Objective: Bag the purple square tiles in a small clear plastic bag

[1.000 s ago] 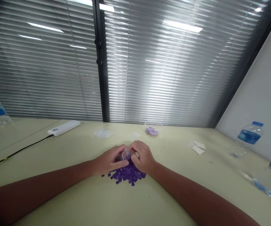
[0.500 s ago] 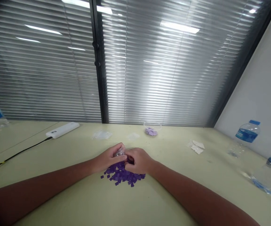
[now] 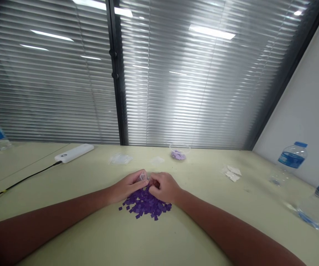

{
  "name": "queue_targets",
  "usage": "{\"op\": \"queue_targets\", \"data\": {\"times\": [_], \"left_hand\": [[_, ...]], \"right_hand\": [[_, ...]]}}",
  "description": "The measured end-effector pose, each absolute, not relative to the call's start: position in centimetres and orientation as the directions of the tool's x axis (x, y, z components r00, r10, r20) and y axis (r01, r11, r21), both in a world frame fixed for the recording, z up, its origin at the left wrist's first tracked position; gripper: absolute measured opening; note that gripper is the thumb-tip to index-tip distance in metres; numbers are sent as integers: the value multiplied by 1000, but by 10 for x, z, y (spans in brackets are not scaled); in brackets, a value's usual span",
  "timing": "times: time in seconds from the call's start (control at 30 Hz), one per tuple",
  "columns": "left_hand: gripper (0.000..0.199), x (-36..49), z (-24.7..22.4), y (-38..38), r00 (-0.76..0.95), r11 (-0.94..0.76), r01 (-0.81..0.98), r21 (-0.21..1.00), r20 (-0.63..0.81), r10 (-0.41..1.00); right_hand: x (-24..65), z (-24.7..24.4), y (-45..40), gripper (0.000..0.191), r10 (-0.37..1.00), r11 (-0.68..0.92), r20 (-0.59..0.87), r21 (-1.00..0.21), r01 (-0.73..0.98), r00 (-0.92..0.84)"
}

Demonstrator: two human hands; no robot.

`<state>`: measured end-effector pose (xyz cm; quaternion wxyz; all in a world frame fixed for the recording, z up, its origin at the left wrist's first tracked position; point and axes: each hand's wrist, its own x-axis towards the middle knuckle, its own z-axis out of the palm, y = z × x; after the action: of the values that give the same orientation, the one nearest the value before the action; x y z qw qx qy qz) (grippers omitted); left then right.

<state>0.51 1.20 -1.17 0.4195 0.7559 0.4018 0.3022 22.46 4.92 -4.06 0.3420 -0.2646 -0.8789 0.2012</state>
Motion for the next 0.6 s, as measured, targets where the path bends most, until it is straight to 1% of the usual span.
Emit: {"op": "queue_targets", "data": {"times": [0.07, 0.17, 0.3, 0.4, 0.6], "left_hand": [[47, 5, -14, 13, 498, -331, 355, 874, 123, 858], [46, 5, -16, 15, 521, -354, 368, 860, 124, 844], [48, 4, -17, 16, 551, -388, 424, 819, 106, 828], [50, 4, -16, 16, 554, -399, 448, 800, 102, 826], [55, 5, -17, 17, 569, -455, 456, 765, 142, 810]], "right_hand": [[225, -42, 50, 7, 643, 750, 511, -570, 336, -570], [227, -43, 50, 7, 677, 715, 502, -623, 318, -538], [229, -45, 50, 9, 682, 711, 526, -639, 293, -507], [230, -44, 48, 11, 648, 747, 571, -608, 271, -504], [228, -40, 42, 13, 531, 844, 657, -467, 263, -536]]}}
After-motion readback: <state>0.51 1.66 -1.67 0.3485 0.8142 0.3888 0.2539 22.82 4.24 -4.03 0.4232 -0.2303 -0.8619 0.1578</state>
